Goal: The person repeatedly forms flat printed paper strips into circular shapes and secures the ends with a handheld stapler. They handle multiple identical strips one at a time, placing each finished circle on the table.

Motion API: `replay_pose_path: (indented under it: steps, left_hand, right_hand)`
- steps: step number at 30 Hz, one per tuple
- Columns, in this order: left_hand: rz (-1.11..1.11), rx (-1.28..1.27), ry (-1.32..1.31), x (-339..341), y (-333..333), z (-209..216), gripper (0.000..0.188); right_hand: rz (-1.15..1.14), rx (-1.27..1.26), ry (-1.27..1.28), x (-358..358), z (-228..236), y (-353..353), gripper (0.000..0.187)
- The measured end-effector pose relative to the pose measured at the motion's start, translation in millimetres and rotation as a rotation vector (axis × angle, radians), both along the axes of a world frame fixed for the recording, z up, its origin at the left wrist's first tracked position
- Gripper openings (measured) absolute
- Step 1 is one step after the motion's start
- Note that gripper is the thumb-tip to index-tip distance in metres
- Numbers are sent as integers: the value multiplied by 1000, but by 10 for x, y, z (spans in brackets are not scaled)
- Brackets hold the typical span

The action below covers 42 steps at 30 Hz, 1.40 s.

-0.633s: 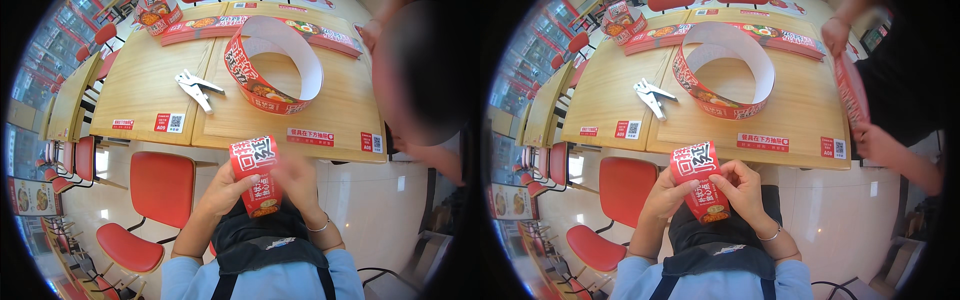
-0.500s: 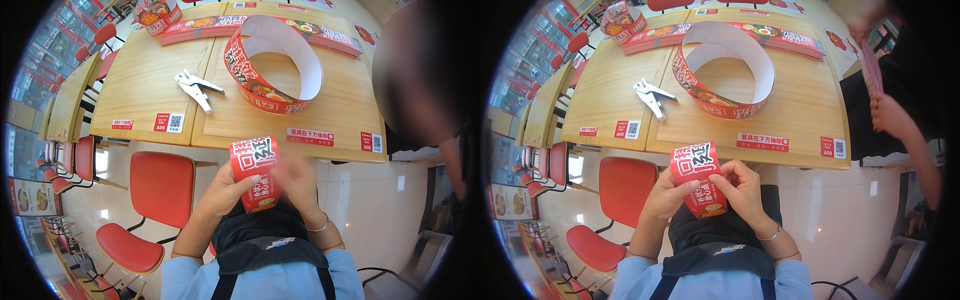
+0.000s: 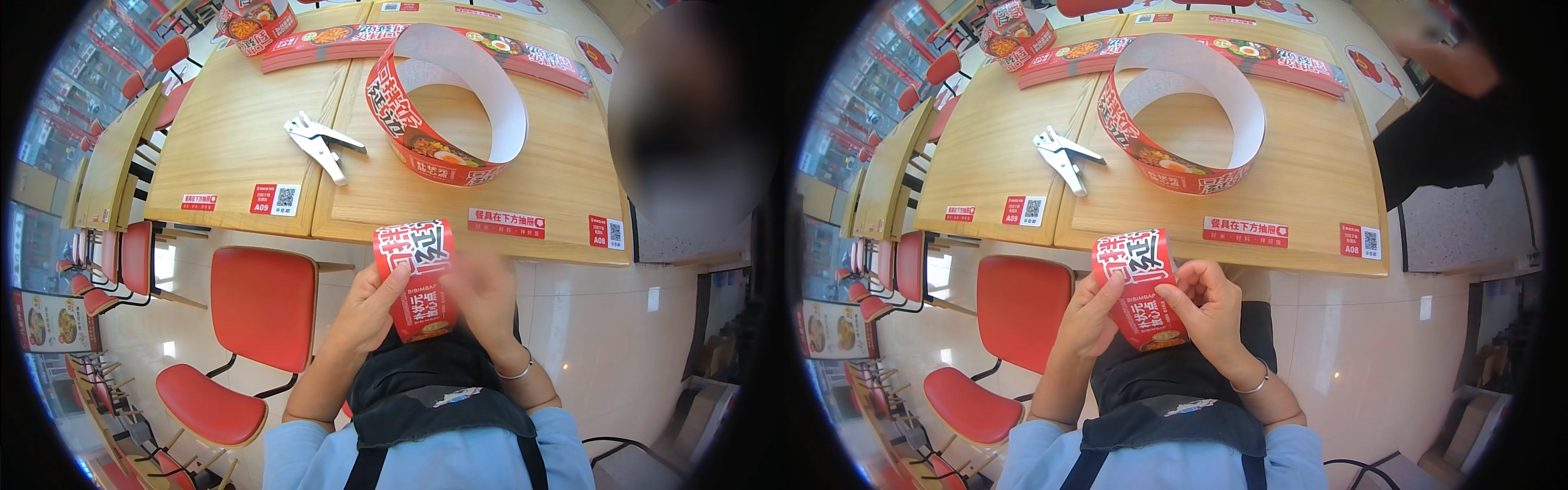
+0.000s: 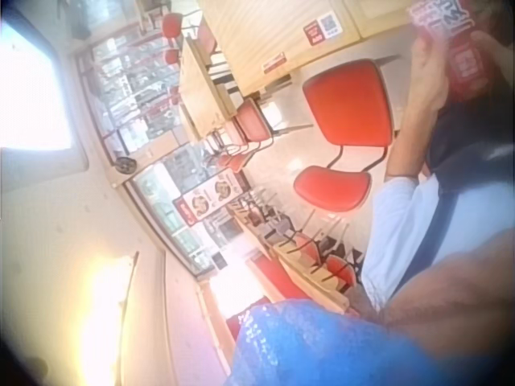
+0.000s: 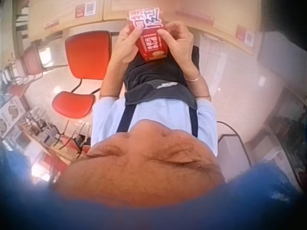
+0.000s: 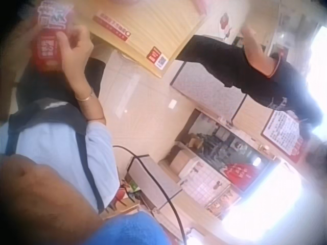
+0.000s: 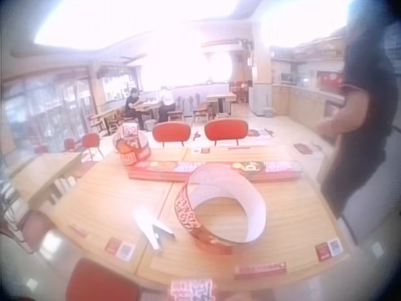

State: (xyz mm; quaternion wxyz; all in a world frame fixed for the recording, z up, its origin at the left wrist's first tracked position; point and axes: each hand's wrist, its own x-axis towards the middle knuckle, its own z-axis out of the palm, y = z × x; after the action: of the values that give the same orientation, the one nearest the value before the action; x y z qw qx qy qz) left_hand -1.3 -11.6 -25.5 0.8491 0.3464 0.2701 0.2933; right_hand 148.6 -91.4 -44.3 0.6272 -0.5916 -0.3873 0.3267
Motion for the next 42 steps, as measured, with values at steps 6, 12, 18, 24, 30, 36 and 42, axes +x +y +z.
replay_pose_path:
  steps: [6, 12, 18, 24, 30, 36, 42]
  left_hand:
    - [46, -100, -16, 5, -17, -16, 26]
    - [27, -89, -37, 8, -3, -19, 25]
    - [2, -45, -25, 10, 7, -6, 26]
    - [-1, 12, 16, 3, 8, -25, 28]
    - [-23, 58, 26, -13, 17, -35, 29]
    - [-30, 38, 14, -16, 20, -30, 29]
    - [-35, 35, 26, -21, 27, -41, 29]
  right_hand:
    - [-82, 58, -138, -40, -16, 1, 27]
    - [-98, 54, -227, -42, 13, -8, 25]
    - [-131, 126, -444, -26, 25, -10, 25]
    - [-111, 122, -429, -31, 0, -18, 25]
    - [-66, 9, -256, 3, 41, -27, 19]
    - [-55, 7, -110, 28, 10, -9, 16]
    - [-62, 21, -113, 26, -16, -4, 15]
